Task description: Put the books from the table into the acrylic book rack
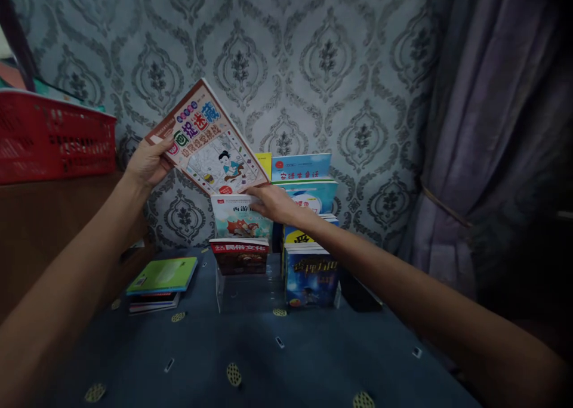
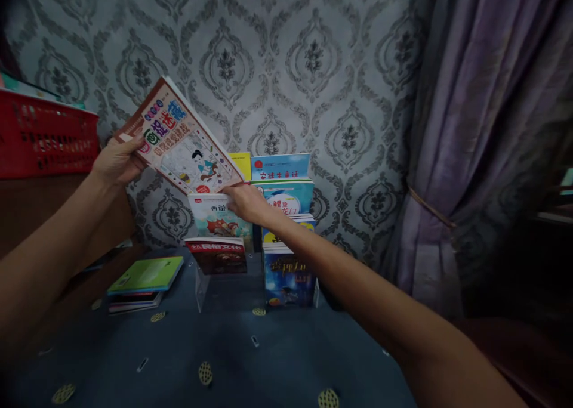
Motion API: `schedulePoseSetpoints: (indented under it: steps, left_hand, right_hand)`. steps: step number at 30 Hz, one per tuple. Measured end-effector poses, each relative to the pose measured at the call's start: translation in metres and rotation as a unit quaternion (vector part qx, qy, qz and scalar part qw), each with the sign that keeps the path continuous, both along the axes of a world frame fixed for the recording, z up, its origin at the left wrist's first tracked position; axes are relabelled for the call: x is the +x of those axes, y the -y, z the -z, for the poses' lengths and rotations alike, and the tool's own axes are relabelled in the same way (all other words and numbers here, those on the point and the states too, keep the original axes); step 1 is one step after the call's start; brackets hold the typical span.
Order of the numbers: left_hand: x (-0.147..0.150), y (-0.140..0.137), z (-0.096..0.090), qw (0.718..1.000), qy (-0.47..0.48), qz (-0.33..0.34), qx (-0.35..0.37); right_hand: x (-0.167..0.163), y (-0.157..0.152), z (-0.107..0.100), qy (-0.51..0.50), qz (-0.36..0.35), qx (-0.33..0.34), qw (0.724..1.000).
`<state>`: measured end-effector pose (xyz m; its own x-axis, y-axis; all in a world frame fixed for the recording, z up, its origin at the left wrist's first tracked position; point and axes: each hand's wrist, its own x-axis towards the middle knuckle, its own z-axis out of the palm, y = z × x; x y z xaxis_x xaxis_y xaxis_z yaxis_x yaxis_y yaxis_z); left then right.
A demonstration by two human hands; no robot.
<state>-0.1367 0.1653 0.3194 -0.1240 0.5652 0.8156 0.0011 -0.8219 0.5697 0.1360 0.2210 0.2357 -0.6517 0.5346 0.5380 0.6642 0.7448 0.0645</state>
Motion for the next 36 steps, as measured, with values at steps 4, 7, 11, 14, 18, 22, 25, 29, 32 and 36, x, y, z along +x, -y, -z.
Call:
schedulePoseSetpoints:
  steps: [4, 7, 11, 14, 18, 22, 25, 29, 32, 36]
  left_hand:
    - [-0.003, -0.001, 0.008, 1.000, -0.001, 0.006, -0.003]
    - [-0.006, -0.002, 0.011, 1.000, -0.003, 0.003, -0.005]
    - [-0.012, -0.004, 0.018, 0.999, -0.026, 0.001, -0.048]
    - [-0.015, -0.008, 0.027, 0.994, -0.038, -0.010, -0.098]
    - [-0.012, -0.014, 0.036, 0.992, -0.045, -0.007, -0.116]
    - [-0.002, -0.021, 0.036, 0.993, -0.038, -0.009, -0.111]
    - [0.006, -0.029, 0.035, 0.993, -0.046, 0.000, -0.111]
    - [0.015, -0.039, 0.040, 0.987, -0.077, 0.019, -0.142]
    - [0.021, -0.044, 0.049, 0.981, -0.087, 0.027, -0.171]
    - [0.027, -0.051, 0.063, 0.974, -0.110, 0.029, -0.195]
  right_hand:
    - [0.006, -0.005, -0.003, -0.032, -0.019, -0.046, 0.998]
    - [0.010, -0.005, -0.008, -0.045, -0.017, -0.070, 0.996]
    - [0.015, -0.001, -0.009, -0.062, 0.013, -0.090, 0.994]
    - [0.017, 0.000, -0.004, -0.086, 0.030, -0.084, 0.992]
    - [0.017, -0.006, 0.004, -0.110, 0.016, -0.074, 0.991]
    - [0.021, -0.015, 0.012, -0.140, 0.001, -0.079, 0.987]
    - [0.024, -0.023, 0.018, -0.175, -0.036, -0.073, 0.981]
    - [0.025, -0.030, 0.024, -0.226, -0.085, -0.070, 0.968]
    - [0.025, -0.030, 0.024, -0.250, -0.116, -0.092, 0.957]
    - [0.022, -0.025, 0.017, -0.252, -0.133, -0.100, 0.953]
